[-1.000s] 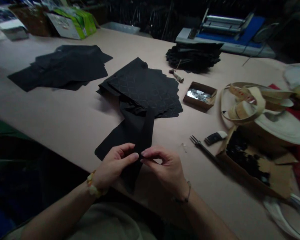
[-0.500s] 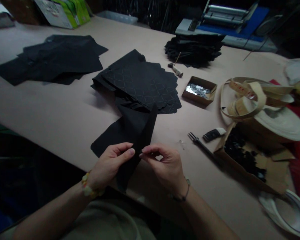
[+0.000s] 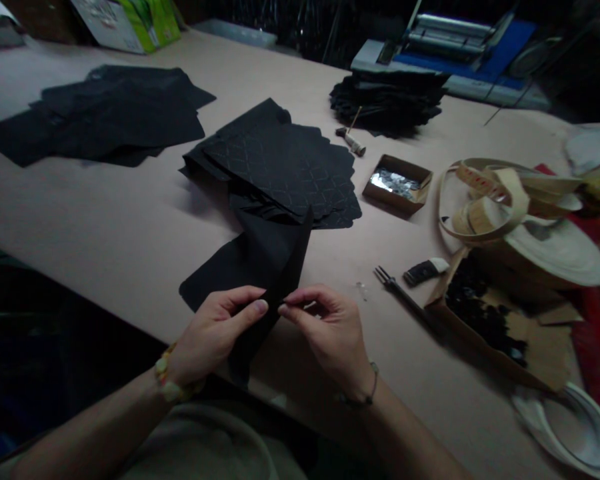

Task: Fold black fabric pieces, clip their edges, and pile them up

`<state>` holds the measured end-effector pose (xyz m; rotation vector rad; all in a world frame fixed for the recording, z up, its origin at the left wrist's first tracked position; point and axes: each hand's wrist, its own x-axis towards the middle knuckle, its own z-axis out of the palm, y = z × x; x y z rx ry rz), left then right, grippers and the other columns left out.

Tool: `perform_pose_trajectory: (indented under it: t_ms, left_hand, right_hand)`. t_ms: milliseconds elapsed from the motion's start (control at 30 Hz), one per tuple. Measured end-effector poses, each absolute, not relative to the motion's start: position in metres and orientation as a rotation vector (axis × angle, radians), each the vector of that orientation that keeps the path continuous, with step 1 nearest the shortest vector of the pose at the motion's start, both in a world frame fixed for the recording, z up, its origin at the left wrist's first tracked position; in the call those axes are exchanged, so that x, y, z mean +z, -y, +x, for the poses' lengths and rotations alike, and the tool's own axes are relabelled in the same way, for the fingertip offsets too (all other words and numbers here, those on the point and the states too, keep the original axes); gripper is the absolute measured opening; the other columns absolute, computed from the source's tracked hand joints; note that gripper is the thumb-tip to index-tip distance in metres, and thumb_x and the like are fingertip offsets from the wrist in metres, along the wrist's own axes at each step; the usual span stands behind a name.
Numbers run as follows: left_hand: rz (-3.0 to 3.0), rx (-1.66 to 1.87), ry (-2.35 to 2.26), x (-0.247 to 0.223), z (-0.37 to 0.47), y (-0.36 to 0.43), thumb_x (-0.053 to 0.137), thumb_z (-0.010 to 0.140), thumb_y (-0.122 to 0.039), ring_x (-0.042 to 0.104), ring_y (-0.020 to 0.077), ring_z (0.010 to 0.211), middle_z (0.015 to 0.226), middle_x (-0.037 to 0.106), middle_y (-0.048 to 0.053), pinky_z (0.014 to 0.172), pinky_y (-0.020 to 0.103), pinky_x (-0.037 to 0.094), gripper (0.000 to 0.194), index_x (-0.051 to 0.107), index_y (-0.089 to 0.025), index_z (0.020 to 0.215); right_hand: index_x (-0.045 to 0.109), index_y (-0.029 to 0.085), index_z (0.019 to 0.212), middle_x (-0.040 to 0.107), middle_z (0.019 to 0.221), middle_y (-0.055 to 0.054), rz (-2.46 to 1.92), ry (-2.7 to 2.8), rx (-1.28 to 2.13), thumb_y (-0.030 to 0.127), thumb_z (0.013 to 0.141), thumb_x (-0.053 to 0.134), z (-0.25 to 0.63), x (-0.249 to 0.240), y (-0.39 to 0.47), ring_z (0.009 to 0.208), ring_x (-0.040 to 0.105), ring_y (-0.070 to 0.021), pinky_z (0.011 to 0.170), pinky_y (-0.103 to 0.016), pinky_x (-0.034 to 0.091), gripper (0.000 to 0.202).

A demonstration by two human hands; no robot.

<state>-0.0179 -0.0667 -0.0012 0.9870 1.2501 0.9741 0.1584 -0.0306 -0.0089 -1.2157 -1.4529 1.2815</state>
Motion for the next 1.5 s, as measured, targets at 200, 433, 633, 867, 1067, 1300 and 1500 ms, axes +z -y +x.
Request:
perform_pose_trajectory:
  t_ms: [200,433,633,867,1067,1300,1500]
  left_hand:
    - [1.043,0.994,-1.303,0.000,-0.018,0.068,0.062,0.088,-0.038,0.068,0.0198,0.085,0.092,0.075,0.002,0.073,0.025,0.051,0.025,0.076,-0.023,0.102]
    - [1.107,1.005,-1.377,-0.001,-0.013,0.068,0.061,0.088,-0.036,0.068,0.0205,0.088,0.098,0.075,0.002,0.078,0.026,0.052,0.024,0.076,-0.022,0.101]
    - [1.308,1.046,-1.387,-0.001,-0.013,0.068,0.058,0.091,-0.028,0.068,0.0169,0.085,0.096,0.075,0.003,0.078,0.025,0.052,0.022,0.075,-0.018,0.100]
    - [1.872,1.225,-1.392,0.000,-0.016,0.071,0.069,0.083,-0.017,0.068,0.0136,0.081,0.088,0.073,0.004,0.074,0.022,0.052,0.014,0.071,-0.013,0.097]
    - [2.274,1.192,-1.336,0.004,-0.018,0.075,0.059,0.088,-0.009,0.066,0.0168,0.082,0.091,0.072,0.007,0.073,0.028,0.055,0.014,0.068,-0.009,0.099]
    - [2.700,1.143,-1.215,0.008,-0.024,0.080,0.058,0.088,-0.008,0.065,0.0219,0.082,0.092,0.072,0.012,0.072,0.034,0.058,0.021,0.065,-0.001,0.107]
    - [2.712,1.291,-1.139,0.002,-0.028,0.082,0.061,0.087,-0.007,0.065,0.0212,0.084,0.094,0.072,0.012,0.072,0.033,0.057,0.023,0.064,-0.003,0.109]
  right_hand:
    - [0.076,0.023,0.073,0.072,0.073,-0.001,-1.170,1.402,1.351,0.023,0.066,0.082,0.155,-0.005,0.030,0.062,0.063,-0.0118,0.054,-0.019,0.051,0.009]
    - [0.076,0.023,0.070,0.070,0.071,-0.002,-1.119,1.411,1.358,0.021,0.066,0.081,0.155,-0.002,0.028,0.063,0.063,-0.0124,0.053,-0.019,0.051,0.006]
    - [0.076,0.021,0.067,0.069,0.069,-0.002,-1.158,1.373,1.430,0.024,0.063,0.083,0.157,-0.002,0.027,0.064,0.064,-0.0132,0.054,-0.019,0.051,0.009]
    - [0.072,0.020,0.069,0.067,0.071,-0.002,-1.186,1.360,1.593,0.033,0.064,0.084,0.162,-0.010,0.023,0.065,0.062,-0.0129,0.056,-0.022,0.050,0.019]
    - [0.051,0.036,0.132,0.038,0.148,-0.006,-0.896,1.829,0.597,0.027,0.068,0.086,0.174,-0.014,0.021,0.127,0.046,-0.0295,0.095,-0.045,0.049,0.073]
    - [0.071,0.028,0.087,0.072,0.104,0.011,-0.565,2.260,-0.076,0.010,0.092,0.061,0.185,0.008,0.029,0.091,0.053,-0.0159,0.104,-0.047,0.027,0.021]
    - [0.070,0.024,0.083,0.075,0.091,0.006,-0.531,2.260,0.068,0.016,0.099,0.050,0.183,0.010,0.028,0.080,0.054,-0.0162,0.085,-0.044,0.034,0.027]
